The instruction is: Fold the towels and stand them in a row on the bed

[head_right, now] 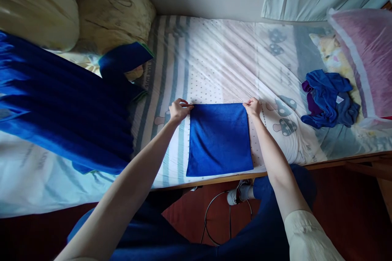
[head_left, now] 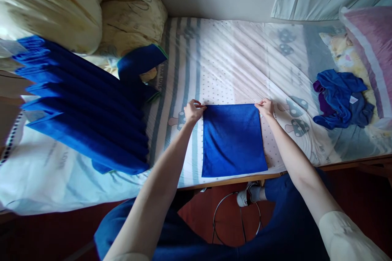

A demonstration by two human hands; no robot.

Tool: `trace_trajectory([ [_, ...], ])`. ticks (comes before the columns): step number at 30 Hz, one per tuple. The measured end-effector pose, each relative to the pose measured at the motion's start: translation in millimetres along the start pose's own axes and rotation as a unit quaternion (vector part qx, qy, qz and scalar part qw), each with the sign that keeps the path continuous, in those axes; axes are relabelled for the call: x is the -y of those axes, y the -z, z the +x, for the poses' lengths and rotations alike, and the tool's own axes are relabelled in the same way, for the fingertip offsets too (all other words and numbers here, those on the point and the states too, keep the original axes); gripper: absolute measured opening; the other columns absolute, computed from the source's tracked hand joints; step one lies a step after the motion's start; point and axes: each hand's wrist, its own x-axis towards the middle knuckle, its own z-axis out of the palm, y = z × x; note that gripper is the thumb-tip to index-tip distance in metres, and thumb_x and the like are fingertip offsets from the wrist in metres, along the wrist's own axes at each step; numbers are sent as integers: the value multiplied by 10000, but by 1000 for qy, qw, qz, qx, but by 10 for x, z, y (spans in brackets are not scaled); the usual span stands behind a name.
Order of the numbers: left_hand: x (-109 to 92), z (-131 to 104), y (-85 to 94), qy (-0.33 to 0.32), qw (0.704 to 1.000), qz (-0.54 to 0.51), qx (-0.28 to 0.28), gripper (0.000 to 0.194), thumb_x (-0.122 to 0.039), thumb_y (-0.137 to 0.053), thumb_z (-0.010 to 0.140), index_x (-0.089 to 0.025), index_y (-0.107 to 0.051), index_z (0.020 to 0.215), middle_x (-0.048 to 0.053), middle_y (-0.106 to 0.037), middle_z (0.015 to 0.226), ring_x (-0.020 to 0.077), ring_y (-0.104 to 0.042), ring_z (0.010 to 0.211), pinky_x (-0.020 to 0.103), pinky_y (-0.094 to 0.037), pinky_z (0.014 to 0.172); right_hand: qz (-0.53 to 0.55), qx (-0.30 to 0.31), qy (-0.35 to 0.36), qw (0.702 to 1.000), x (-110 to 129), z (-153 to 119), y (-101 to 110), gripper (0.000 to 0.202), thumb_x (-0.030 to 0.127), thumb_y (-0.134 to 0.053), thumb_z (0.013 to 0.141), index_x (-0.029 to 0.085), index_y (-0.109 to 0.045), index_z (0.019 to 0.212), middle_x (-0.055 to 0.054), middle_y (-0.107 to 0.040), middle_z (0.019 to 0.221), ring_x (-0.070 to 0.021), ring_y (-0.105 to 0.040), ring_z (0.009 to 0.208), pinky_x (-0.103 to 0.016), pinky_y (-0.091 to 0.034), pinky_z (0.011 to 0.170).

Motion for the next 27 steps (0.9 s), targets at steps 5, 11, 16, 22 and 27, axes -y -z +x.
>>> trace_trajectory([
  [5, -13, 130, 32, -96, 988, 87, 87, 207, -156, -794, 618, -206, -690, 790, 27, -737, 811, 250, -700, 972, 316, -520, 951, -60, 54, 2, 997, 50, 39, 15, 171, 223, -790, 714, 231, -666, 830, 6, -750, 824, -207, -703, 929, -303, -528, 862],
  [11, -69, 308, 26, -82, 989, 61, 110, 257, -121, -837, 522, -228, -610, 575, 18, -601, 595, 303, -686, 944, 327, -550, 917, -12, 146, -36, 989, 48, 228, 123, 270, 237, -889, 648, 205, -621, 661, 42, -583, 549, -175, -646, 725, -216, -466, 649],
  [16, -92, 42, -99, -163, 974, 158, 11, 218, -207, -682, 787, -179, -696, 1002, 157, -723, 1075, 371, -620, 1198, 498, -475, 1076, -144, 37, 66, 987, 231, -32, 16, 153, 299, -692, 901, 176, -717, 989, -140, -746, 1050, -297, -653, 1107, -388, -516, 944],
  [22, 321, -588, -505, -386, 909, 158, 20, 586, -456, -416, 991, -149, -490, 1485, 168, -402, 1625, 324, -280, 1551, 540, -229, 1265, -187, 90, 337, 918, 174, -813, -352, 564, 401, -399, 1040, 173, -439, 1554, -124, -402, 1637, -280, -318, 1535, -491, -255, 1260],
  [27, 503, -453, -426, -343, 926, 158, 14, 700, -495, -356, 1007, -105, -349, 1588, 170, -299, 1673, 290, -142, 1595, 519, -112, 1301, -211, 49, 252, 943, -75, -661, -248, 671, 392, -331, 1050, 61, -249, 1628, -173, -252, 1692, -280, -176, 1592, -526, -135, 1298],
])
